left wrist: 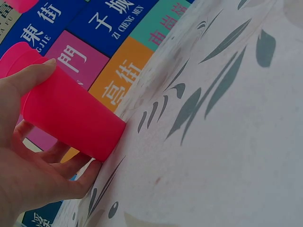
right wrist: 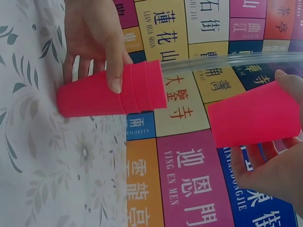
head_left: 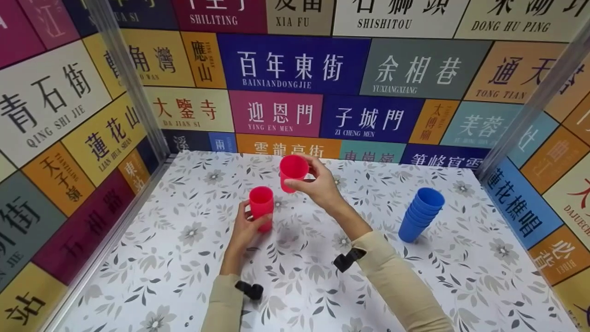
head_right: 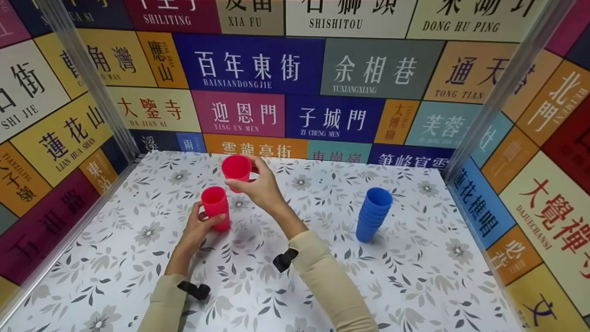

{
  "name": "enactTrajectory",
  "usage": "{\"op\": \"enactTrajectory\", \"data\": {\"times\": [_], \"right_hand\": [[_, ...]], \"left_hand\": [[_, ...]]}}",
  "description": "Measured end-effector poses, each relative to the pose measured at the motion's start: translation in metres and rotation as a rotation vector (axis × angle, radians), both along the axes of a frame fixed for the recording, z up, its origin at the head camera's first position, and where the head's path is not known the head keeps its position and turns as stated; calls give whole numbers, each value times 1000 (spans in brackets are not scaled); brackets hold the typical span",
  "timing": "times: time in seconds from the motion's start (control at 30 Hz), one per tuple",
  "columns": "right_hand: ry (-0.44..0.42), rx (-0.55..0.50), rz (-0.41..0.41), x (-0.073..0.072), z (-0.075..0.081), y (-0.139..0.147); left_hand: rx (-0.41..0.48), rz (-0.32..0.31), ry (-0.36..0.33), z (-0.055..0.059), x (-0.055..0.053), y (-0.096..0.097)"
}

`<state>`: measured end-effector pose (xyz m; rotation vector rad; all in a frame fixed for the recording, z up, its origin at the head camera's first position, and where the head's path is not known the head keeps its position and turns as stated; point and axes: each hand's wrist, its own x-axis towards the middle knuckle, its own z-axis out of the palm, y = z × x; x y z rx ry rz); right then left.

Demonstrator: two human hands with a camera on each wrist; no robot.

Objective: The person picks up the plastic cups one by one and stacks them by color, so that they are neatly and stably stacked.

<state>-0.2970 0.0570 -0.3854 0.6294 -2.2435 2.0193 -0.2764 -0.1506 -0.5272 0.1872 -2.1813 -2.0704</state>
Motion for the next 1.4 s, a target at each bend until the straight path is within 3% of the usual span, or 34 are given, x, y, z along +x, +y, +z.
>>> {"op": "enactTrajectory", "data": {"times": [0.07, 0.17, 0.3, 0.57, 0.73, 1.07, 1.4], "right_hand": [[-5, 9, 17, 0, 1, -3], [-4, 15, 43, 1, 2, -9], [6, 11, 74, 3, 3, -18], [11, 57, 119, 4, -1, -36], [-5, 65, 120, 3, -6, -46], [-31, 37, 74, 2, -18, -54], [-52, 78, 18, -2, -30, -64]], "left_hand": [[7, -3, 0, 8, 5, 1], [17, -7, 5, 7, 4, 0], [23, -4, 19, -7, -3, -2], [6, -15, 35, -9, -2, -4], [13, -26, 46, -9, -1, -5], [-18, -18, -20, -9, -2, -5], [-39, -29, 5, -8, -3, -4]]}}
